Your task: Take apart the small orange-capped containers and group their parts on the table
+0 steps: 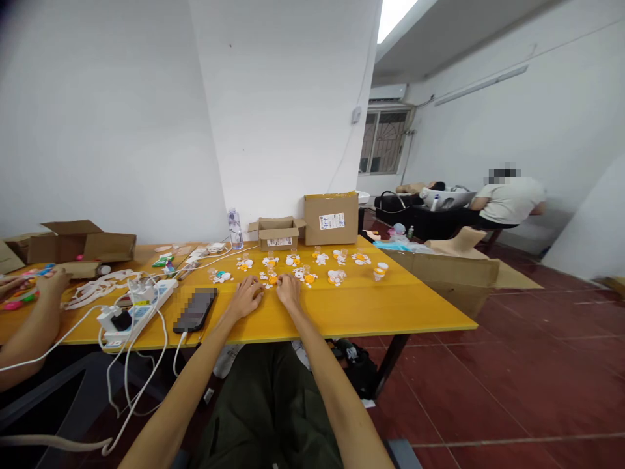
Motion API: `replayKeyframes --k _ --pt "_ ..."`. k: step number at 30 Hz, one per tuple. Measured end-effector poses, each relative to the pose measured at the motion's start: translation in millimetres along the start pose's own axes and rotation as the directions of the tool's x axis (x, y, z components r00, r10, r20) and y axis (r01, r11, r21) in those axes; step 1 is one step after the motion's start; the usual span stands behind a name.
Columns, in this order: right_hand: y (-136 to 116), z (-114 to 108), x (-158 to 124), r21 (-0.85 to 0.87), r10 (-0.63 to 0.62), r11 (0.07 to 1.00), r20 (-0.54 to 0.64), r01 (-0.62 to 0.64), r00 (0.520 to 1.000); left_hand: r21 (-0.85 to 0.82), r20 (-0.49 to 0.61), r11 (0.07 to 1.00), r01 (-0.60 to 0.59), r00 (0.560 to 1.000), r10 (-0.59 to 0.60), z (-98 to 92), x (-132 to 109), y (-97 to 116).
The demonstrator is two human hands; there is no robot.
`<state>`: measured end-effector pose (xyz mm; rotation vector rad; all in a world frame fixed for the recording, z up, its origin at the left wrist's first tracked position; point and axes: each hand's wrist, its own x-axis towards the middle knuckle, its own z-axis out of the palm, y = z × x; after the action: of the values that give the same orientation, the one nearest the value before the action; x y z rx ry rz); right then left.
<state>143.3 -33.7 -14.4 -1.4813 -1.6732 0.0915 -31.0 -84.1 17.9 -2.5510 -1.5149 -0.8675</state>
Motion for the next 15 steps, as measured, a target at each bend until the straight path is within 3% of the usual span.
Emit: replayKeyframes --k 10,15 --pt "-1 8 22 0.159 -0.003 0.987 0.04 -0.003 0.999 -0.022 -0.011 0.999 0.031 0.999 -0.032 6.4 -1 -6" --pt "-1 13 34 0.27 -0.032 0.963 0.077 0.01 0.996 -0.028 0.016 1.0 -0.012 1.0 0.013 4.9 -3 -4"
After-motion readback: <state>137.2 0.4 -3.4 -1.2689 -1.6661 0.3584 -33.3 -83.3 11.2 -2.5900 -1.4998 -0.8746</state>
